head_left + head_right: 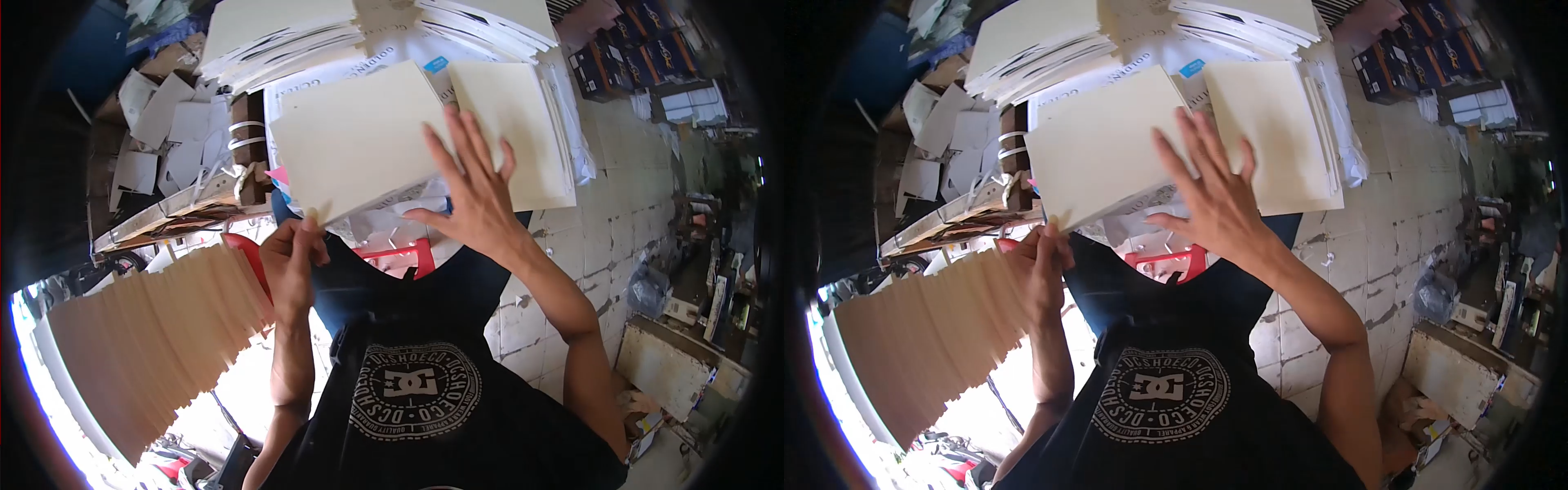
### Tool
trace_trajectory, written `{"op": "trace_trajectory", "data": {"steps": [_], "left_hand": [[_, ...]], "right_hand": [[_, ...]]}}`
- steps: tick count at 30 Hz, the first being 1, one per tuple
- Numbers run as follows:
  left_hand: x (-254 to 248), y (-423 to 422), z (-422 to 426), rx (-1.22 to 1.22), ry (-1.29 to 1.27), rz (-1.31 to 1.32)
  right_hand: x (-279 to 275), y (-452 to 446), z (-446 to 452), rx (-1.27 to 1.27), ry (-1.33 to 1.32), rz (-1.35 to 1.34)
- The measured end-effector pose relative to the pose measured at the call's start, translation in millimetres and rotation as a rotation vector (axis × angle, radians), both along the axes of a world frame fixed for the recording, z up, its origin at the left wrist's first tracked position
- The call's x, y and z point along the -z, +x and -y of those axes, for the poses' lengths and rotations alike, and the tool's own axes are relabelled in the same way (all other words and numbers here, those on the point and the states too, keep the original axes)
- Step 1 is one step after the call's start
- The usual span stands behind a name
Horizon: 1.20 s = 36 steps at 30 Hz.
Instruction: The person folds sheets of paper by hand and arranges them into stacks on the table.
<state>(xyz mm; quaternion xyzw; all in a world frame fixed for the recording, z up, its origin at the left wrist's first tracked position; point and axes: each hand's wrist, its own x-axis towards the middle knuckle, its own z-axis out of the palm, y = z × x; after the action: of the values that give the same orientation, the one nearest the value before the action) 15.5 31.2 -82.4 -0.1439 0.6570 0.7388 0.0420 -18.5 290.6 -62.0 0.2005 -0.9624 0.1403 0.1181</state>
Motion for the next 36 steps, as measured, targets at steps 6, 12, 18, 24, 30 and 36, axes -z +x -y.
{"op": "trace_trajectory", "data": {"steps": [6,12,18,24,30,36], "left_hand": [[-32,21,13,-0.103,0.229,-0.155],[-8,42,64,-0.181,0.051,-0.110],[15,50,68,-0.213,0.060,-0.047],[-1,51,61,-0.173,0.018,-0.051],[18,46,69,-0.133,-0.073,-0.059],[-9,17,29,0.026,-0.190,-0.080]], "right_hand": [[-30,-66,38,-0.457,-0.048,-0.209],[-156,-152,74,-0.292,-0.249,-0.594],[-82,-254,132,-0.175,0.045,-0.487],[-51,-195,106,-0.383,-0.261,-0.296],[-10,-83,-68,0.151,-0.141,-0.349],[82,17,-189,0.728,-0.300,-0.152]]}}
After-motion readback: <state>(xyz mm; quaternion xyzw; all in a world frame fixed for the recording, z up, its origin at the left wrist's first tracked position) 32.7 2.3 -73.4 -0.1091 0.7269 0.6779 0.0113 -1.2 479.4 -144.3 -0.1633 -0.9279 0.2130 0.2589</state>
